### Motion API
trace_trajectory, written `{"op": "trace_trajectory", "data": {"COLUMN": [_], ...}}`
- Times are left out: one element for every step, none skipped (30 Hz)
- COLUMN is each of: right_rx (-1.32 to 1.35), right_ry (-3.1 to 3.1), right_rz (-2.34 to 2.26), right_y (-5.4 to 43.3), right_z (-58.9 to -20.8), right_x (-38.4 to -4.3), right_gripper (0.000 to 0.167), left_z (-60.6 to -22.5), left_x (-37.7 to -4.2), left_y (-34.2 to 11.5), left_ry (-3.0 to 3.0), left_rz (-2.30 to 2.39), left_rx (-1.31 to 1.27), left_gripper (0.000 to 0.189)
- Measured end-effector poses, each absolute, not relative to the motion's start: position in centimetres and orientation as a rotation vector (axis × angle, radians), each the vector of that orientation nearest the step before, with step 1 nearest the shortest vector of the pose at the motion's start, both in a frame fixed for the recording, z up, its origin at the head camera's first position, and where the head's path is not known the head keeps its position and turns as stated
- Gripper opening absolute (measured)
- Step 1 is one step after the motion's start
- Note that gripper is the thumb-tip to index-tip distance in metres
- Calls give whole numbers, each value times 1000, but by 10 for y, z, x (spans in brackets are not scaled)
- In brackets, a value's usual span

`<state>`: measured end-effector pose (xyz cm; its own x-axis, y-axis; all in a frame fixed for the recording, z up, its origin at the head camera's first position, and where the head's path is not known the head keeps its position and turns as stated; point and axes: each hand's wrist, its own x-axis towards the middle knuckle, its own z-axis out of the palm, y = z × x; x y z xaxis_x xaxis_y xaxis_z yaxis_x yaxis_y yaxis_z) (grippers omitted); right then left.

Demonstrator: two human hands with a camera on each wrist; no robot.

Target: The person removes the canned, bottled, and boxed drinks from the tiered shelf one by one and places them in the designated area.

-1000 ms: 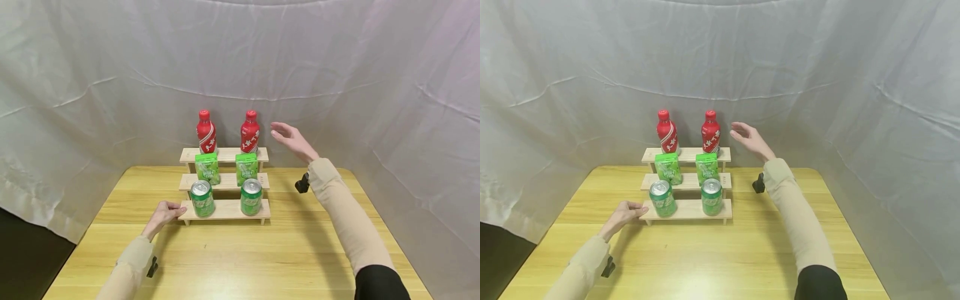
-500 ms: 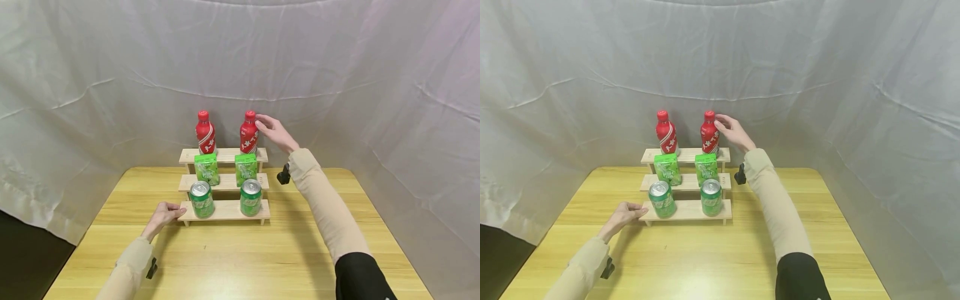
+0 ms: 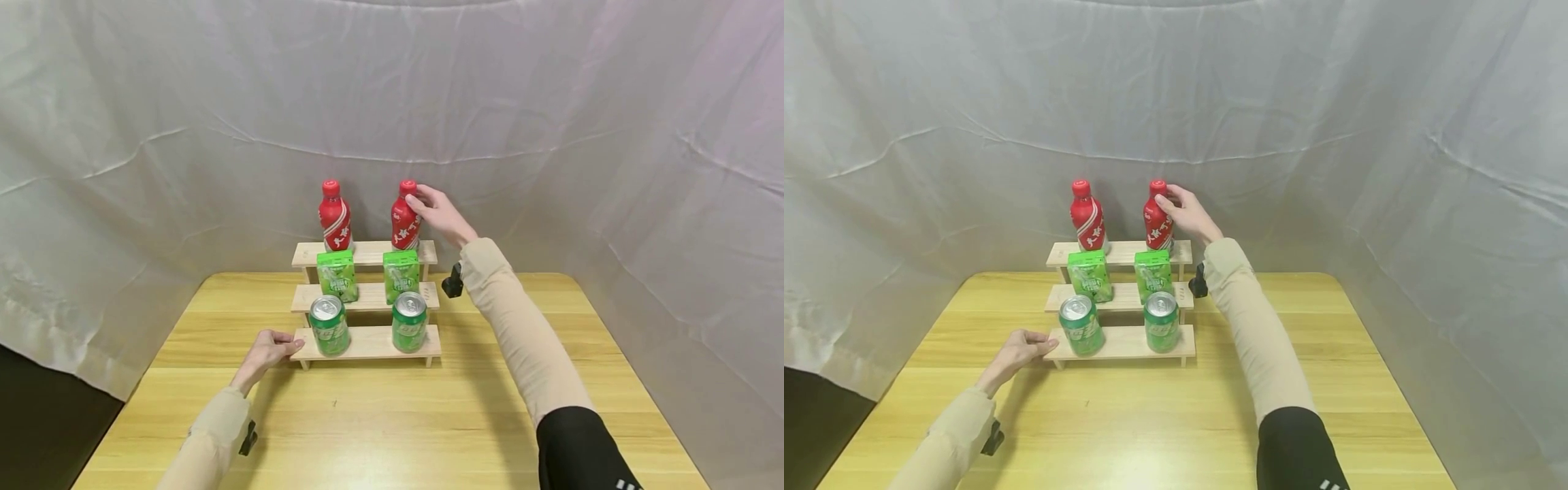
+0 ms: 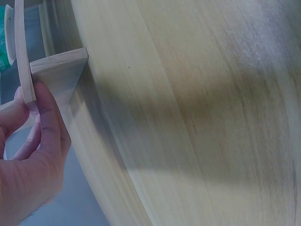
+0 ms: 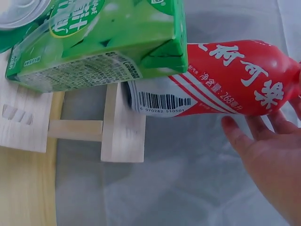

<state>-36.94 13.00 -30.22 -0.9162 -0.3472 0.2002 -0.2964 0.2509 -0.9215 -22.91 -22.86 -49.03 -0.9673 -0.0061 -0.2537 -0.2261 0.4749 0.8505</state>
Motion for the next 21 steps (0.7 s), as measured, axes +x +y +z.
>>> {"op": "trace_trajectory", "data": {"right_rx": [-632, -635, -636, -637, -635, -631, -626, -618, -607, -597, -589, -582, -573, -566, -555, -545, -535, -522, -510, -500, -487], "right_ry": [2458, 2468, 2480, 2493, 2500, 2502, 2506, 2506, 2504, 2501, 2499, 2501, 2506, 2505, 2512, 2522, 2534, 2545, 2557, 2563, 2578], "right_rz": [-1786, -1784, -1779, -1775, -1778, -1785, -1794, -1804, -1815, -1827, -1835, -1839, -1843, -1851, -1854, -1856, -1858, -1861, -1863, -1869, -1866], "right_y": [129, 129, 128, 128, 127, 127, 126, 126, 125, 125, 125, 125, 126, 126, 127, 128, 129, 130, 132, 133, 135], "right_z": [-302, -302, -301, -301, -300, -300, -299, -299, -298, -298, -297, -297, -296, -296, -294, -293, -292, -291, -290, -289, -288], "right_x": [-369, -368, -368, -367, -367, -366, -366, -366, -365, -365, -365, -364, -364, -363, -362, -361, -361, -360, -359, -359, -358], "right_gripper": [47, 46, 46, 46, 45, 45, 44, 44, 43, 43, 43, 43, 43, 43, 43, 43, 43, 43, 44, 44, 44], "left_z": [-490, -490, -490, -490, -489, -489, -489, -489, -488, -488, -488, -488, -488, -489, -489, -489, -489, -489, -489, -489, -489], "left_x": [-229, -229, -229, -229, -229, -228, -228, -228, -228, -228, -228, -228, -228, -228, -228, -228, -228, -228, -229, -229, -229], "left_y": [-229, -229, -229, -229, -229, -229, -229, -228, -228, -228, -228, -228, -228, -228, -228, -228, -229, -228, -228, -228, -228], "left_ry": [2506, 2506, 2506, 2506, 2506, 2506, 2506, 2508, 2506, 2507, 2507, 2507, 2508, 2509, 2510, 2512, 2513, 2515, 2516, 2518, 2518], "left_rz": [1492, 1491, 1489, 1487, 1484, 1482, 1482, 1481, 1483, 1484, 1483, 1486, 1487, 1488, 1489, 1490, 1488, 1487, 1485, 1483, 1482], "left_rx": [-203, -205, -208, -210, -204, -205, -210, -208, -210, -208, -203, -207, -202, -201, -200, -197, -195, -195, -193, -194, -196], "left_gripper": [39, 39, 39, 40, 40, 41, 41, 42, 42, 42, 43, 43, 43, 43, 43, 43, 43, 42, 42, 42, 42]}}
